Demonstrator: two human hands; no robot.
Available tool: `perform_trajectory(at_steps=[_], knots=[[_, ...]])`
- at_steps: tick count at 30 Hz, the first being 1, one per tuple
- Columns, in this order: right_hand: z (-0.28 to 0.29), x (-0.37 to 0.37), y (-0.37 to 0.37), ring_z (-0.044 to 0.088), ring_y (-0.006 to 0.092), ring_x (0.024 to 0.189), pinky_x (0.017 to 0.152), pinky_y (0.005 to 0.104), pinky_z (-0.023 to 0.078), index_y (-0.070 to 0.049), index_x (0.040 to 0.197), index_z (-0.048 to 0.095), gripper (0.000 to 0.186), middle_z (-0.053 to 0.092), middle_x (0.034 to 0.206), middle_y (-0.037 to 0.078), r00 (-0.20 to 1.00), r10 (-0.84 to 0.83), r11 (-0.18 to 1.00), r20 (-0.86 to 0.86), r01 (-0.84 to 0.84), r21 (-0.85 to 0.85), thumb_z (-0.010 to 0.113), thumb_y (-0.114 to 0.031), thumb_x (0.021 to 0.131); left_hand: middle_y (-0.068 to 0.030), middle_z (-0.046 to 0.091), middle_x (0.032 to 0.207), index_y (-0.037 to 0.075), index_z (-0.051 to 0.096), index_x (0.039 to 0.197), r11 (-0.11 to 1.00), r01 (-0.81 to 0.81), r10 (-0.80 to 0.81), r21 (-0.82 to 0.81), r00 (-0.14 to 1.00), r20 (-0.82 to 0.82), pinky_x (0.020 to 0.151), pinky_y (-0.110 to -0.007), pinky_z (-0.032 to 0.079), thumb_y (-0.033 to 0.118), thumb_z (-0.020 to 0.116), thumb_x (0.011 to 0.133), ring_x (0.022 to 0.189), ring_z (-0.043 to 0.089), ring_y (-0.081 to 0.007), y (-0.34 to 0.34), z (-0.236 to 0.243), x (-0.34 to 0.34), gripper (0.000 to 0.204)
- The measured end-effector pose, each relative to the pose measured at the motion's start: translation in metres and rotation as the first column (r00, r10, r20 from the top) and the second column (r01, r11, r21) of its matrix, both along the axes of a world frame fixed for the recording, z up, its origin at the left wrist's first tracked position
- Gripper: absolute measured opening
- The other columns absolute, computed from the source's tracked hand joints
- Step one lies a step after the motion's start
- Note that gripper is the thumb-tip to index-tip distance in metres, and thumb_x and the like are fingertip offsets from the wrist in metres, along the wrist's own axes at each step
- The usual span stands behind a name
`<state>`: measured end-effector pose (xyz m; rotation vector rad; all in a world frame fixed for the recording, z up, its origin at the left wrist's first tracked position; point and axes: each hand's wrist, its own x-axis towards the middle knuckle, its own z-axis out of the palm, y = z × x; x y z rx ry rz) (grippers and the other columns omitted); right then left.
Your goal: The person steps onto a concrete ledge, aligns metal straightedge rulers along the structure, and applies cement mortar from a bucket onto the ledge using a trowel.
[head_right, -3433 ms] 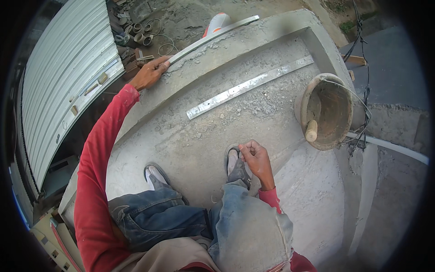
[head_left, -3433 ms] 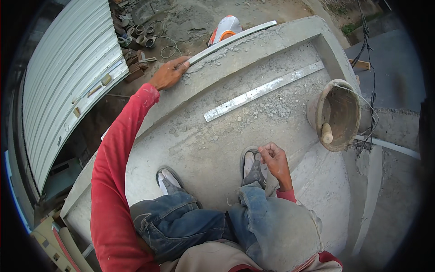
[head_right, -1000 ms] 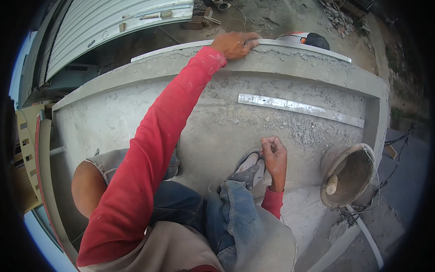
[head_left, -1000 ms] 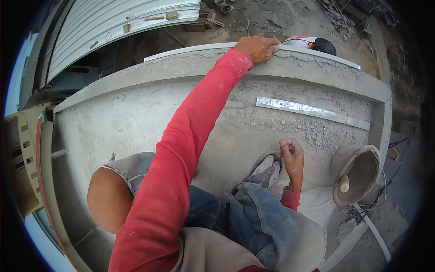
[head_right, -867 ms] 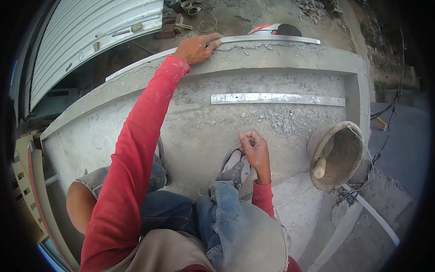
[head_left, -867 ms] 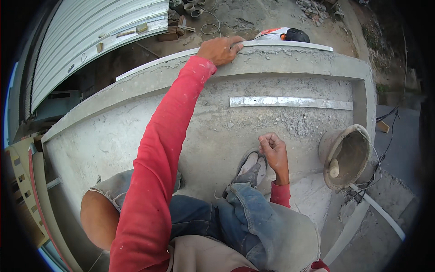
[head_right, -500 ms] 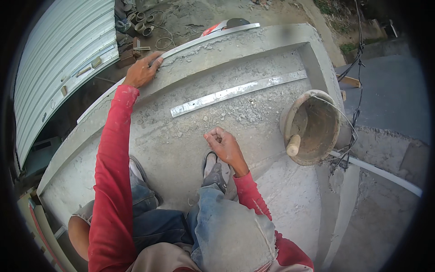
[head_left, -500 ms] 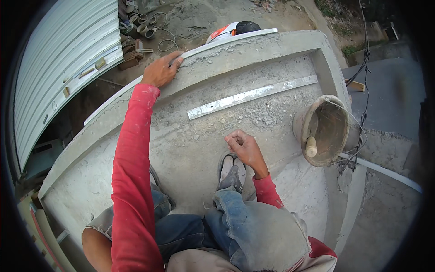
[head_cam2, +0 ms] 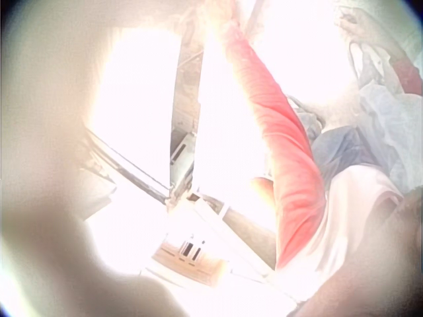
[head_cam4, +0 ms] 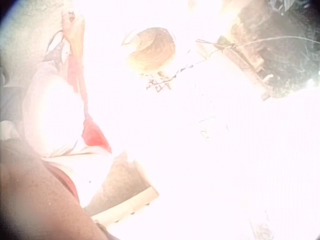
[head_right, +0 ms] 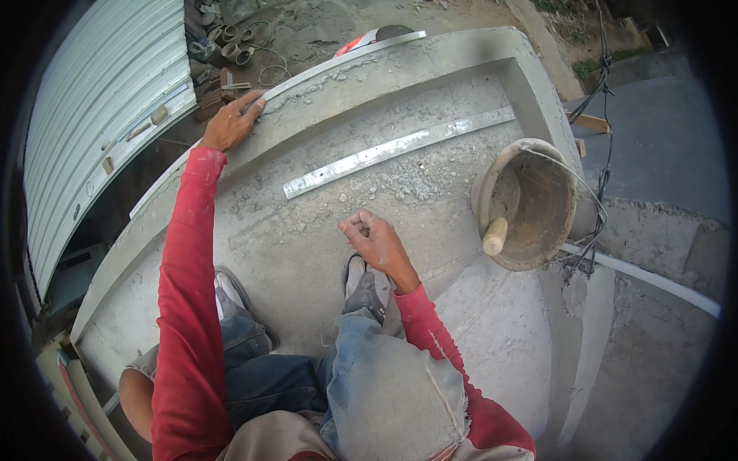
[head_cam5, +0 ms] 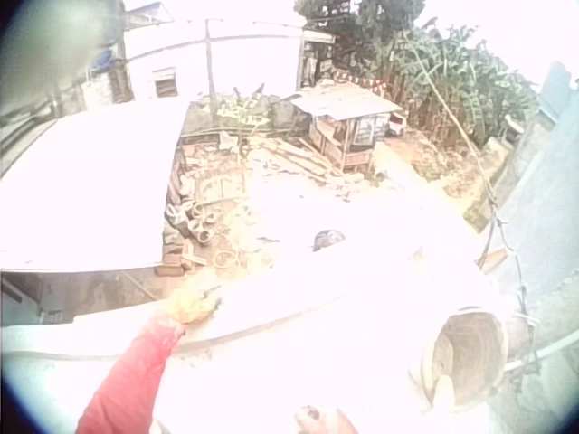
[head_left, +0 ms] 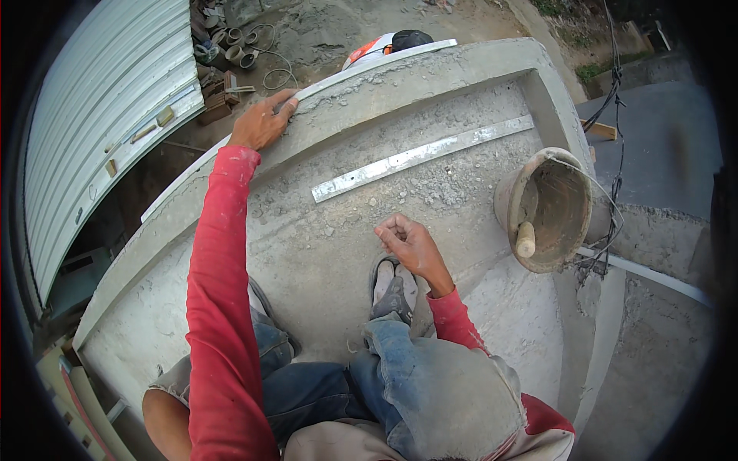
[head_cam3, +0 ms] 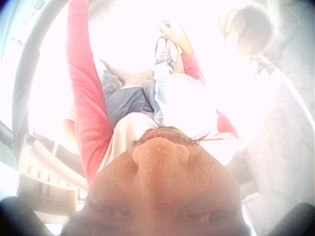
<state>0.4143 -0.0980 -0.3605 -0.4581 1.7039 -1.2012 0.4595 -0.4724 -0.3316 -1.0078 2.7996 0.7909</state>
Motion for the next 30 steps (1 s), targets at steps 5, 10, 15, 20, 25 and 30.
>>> perform_trajectory(at_steps=[5,10,15,20,25,30], knots=[[0.059,-0.006,0.008,0.06,0.0167,0.063,0.062,0.0307,0.049,0.0,0.095,0.065,0.02,0.066,0.075,0.009,0.954,0.051,0.997,-0.296,-0.033,0.067,0.068,-0.02,0.097,-0.021,0.071,0.117,0.03,0.059,0.138,0.999,0.028,-0.029,-0.036,0.999,-0.019,0.094,-0.044,0.05,0.059,0.043,0.101,0.107,0.067,-0.0402,0.007,-0.002,0.004,0.049],[0.156,-0.041,0.049,0.062,0.0268,0.088,0.075,0.0375,0.051,-0.005,0.099,0.066,0.016,0.066,0.097,0.011,0.508,0.019,1.0,-0.861,-0.013,0.015,0.076,-0.009,0.087,-0.0163,0.07,0.116,0.029,0.059,0.136,0.999,0.021,-0.022,-0.047,1.0,-0.02,0.092,-0.047,0.051,0.053,0.042,0.103,0.111,0.065,-0.0389,0.01,0.003,0.006,0.044],[0.164,-0.081,0.081,0.056,0.0311,0.105,0.086,0.0427,0.047,-0.008,0.103,0.065,0.027,0.059,0.116,0.012,0.154,0.343,0.937,-0.927,0.015,0.349,0.078,-0.009,0.08,-0.0095,0.06,0.114,0.024,0.062,0.134,0.993,0.034,-0.05,-0.109,0.988,-0.145,0.087,-0.045,0.051,0.053,0.048,0.101,0.105,0.064,-0.0338,0.001,-0.01,0.01,0.046],[0.179,-0.101,0.124,0.057,0.0295,0.1,0.082,0.0437,0.048,-0.009,0.105,0.065,0.03,0.059,0.11,0.009,0.143,0.561,0.816,-0.816,0.07,0.573,0.078,-0.012,0.078,-0.0108,0.058,0.109,0.019,0.064,0.132,0.992,0.046,-0.061,-0.115,0.99,-0.127,0.084,-0.045,0.051,0.061,0.054,0.096,0.101,0.064,-0.0334,0.02,-0.002,0.0,0.055],[0.193,-0.144,0.189,0.059,0.0286,0.1,0.082,0.0409,0.049,-0.008,0.114,0.063,0.037,0.06,0.105,0.009,0.093,0.721,0.615,-0.686,0.37,0.696,0.075,-0.012,0.08,-0.0117,0.056,0.111,0.015,0.058,0.138,0.97,0.113,-0.132,-0.217,0.988,-0.077,0.082,-0.046,0.054,0.077,0.064,0.08,0.101,0.065,-0.0313,0.02,0.003,0.01,0.085],[0.162,-0.163,0.234,0.06,0.0292,0.103,0.083,0.039,0.051,-0.007,0.129,0.059,0.05,0.063,0.112,0.012,-0.145,0.901,0.429,-0.408,0.423,0.798,0.072,-0.014,0.081,-0.014,0.053,0.115,0.01,0.05,0.142,0.939,0.194,-0.236,-0.284,0.964,-0.121,0.085,-0.047,0.055,0.084,0.075,0.06,0.103,0.064,-0.0349,0.021,0.001,0.017,0.113]])
